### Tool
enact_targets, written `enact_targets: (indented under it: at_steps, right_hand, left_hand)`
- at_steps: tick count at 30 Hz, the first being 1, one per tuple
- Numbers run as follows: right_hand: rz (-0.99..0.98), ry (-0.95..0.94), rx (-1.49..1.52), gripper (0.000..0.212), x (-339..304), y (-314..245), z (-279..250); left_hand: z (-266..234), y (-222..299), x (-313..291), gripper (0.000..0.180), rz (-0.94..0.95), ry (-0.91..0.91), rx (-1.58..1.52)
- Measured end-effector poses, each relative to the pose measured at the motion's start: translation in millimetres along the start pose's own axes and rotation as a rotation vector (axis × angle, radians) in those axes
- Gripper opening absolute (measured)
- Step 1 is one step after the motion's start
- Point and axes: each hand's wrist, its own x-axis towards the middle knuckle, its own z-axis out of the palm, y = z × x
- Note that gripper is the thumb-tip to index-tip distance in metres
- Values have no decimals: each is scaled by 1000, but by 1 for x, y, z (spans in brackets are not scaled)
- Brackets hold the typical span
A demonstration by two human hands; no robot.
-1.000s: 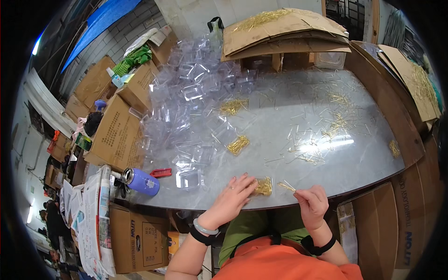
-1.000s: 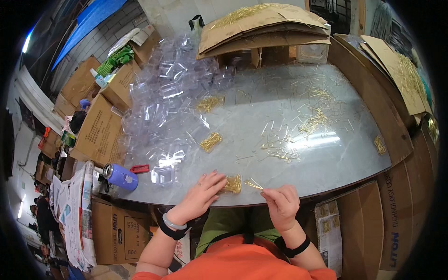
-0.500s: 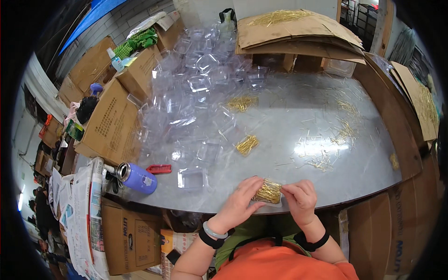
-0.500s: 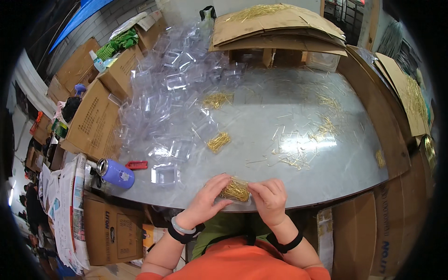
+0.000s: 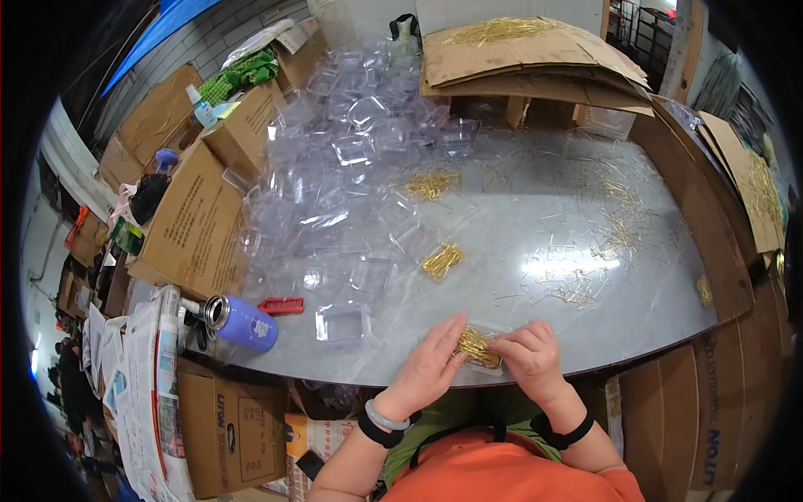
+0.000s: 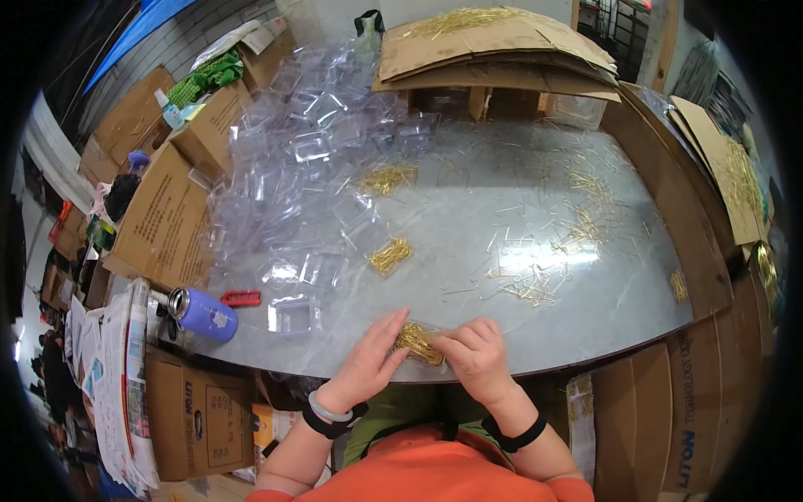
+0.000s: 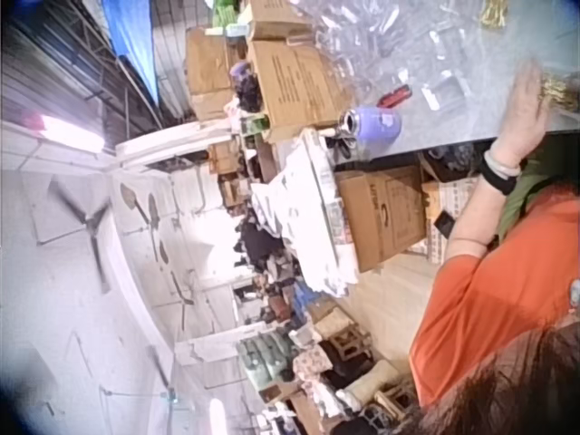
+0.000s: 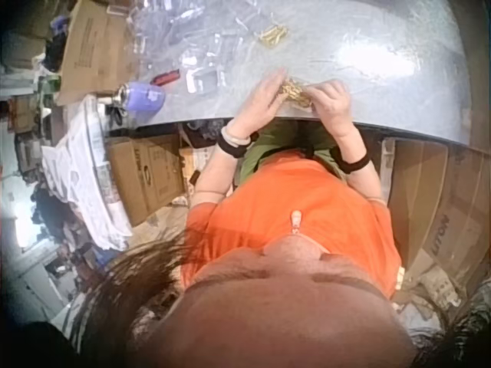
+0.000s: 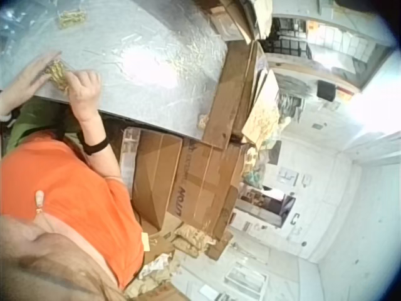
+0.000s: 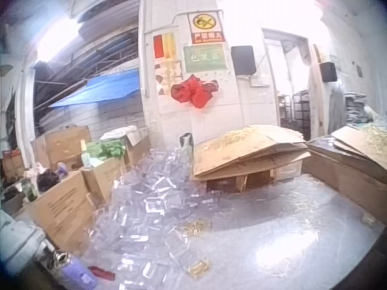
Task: Packing small gold-colored metal pins into small plastic bags.
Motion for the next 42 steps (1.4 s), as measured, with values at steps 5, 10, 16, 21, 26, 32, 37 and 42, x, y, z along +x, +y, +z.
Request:
enact_targets:
  at_steps: [5, 10, 16, 21, 26, 32, 37, 42]
  right_hand:
    - [47, -61, 16, 25, 1, 1, -9]
    - [234, -76, 174, 33, -5, -6, -9]
    - [371, -86, 92, 59, -29, -27, -8]
    - [292, -198, 45, 68, -29, -44, -1]
    - [390, -48, 143, 49, -24, -34, 0]
    - [441, 33, 200, 41, -21, -18, 1]
    - [271, -108, 81, 48, -24, -27, -9]
    - [374, -30, 135, 55, -32, -28, -14]
  left_hand:
    - [0, 7, 3, 52, 53, -37, 130]
    - [2, 9, 1, 49, 59, -34, 189]
    - [13, 18, -1, 47, 46, 7, 266]
    - [21, 21, -2, 47, 34, 37, 258]
    - [22, 20, -3, 44, 76, 44, 295]
    - [20, 32, 9, 38, 73, -33, 306]
    - [27, 24, 7, 37, 63, 24, 292]
    - [27, 21, 12, 35, 85, -8, 224]
